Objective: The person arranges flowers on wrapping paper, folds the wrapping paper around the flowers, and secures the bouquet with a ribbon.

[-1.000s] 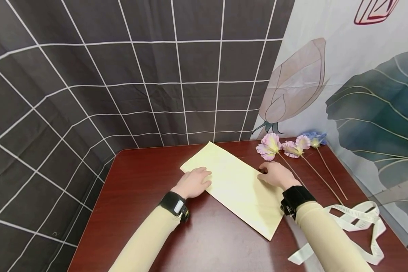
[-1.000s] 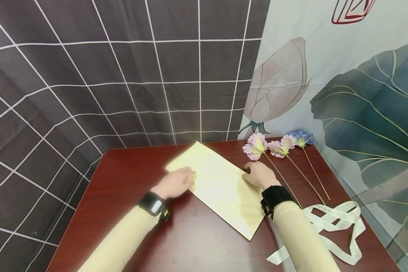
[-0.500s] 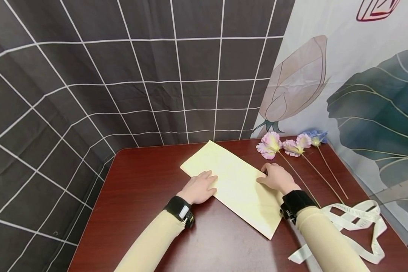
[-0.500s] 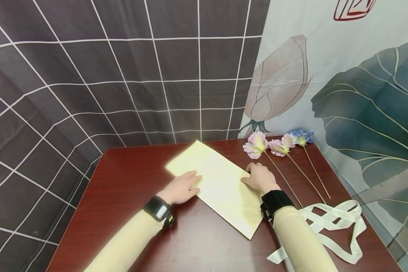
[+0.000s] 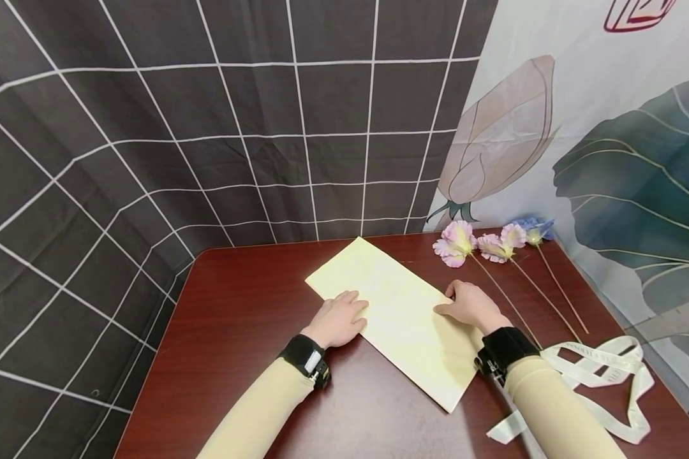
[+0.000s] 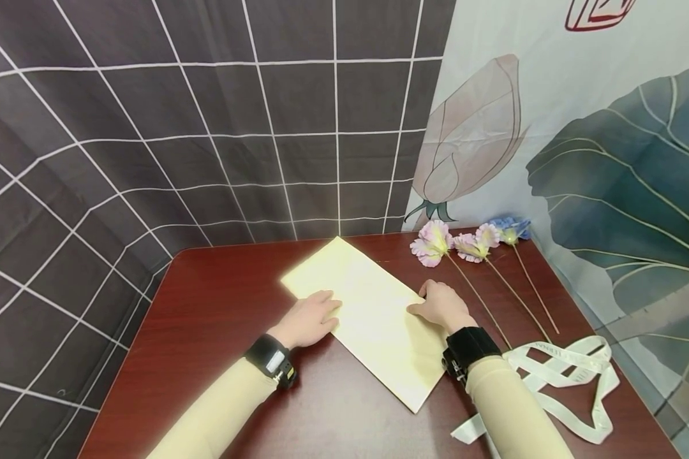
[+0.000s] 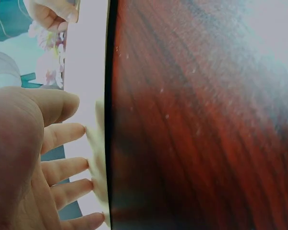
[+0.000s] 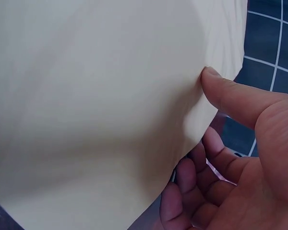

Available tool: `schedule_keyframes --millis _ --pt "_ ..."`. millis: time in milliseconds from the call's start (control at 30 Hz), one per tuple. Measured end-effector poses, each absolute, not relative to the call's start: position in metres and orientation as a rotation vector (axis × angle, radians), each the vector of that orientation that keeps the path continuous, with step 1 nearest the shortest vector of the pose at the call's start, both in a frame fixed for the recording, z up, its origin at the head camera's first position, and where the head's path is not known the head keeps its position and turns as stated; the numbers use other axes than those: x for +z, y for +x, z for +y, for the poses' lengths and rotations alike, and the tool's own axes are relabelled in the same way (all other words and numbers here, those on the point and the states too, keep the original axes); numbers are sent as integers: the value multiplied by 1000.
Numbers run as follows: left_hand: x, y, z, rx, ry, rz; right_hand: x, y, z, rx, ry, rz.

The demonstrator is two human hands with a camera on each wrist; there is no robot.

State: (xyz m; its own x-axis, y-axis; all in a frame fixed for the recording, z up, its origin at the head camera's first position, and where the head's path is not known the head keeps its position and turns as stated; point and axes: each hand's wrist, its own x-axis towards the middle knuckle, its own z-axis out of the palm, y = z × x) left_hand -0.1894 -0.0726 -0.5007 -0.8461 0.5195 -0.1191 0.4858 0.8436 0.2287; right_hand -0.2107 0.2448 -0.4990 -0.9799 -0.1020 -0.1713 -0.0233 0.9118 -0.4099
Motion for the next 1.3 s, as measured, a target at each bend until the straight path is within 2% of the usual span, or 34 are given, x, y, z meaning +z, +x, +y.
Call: schedule_keyframes --millis 500,1067,1300 --pt "-505 -190 -62 199 825 2950 -498 -203 250 -731 -38 2852" --pt "-500 -191 -36 402 776 3035 -498 -206 251 -742 -145 2848" --pt "-491 -199 -19 341 828 3090 -493 -203 243 -768 -183 2867"
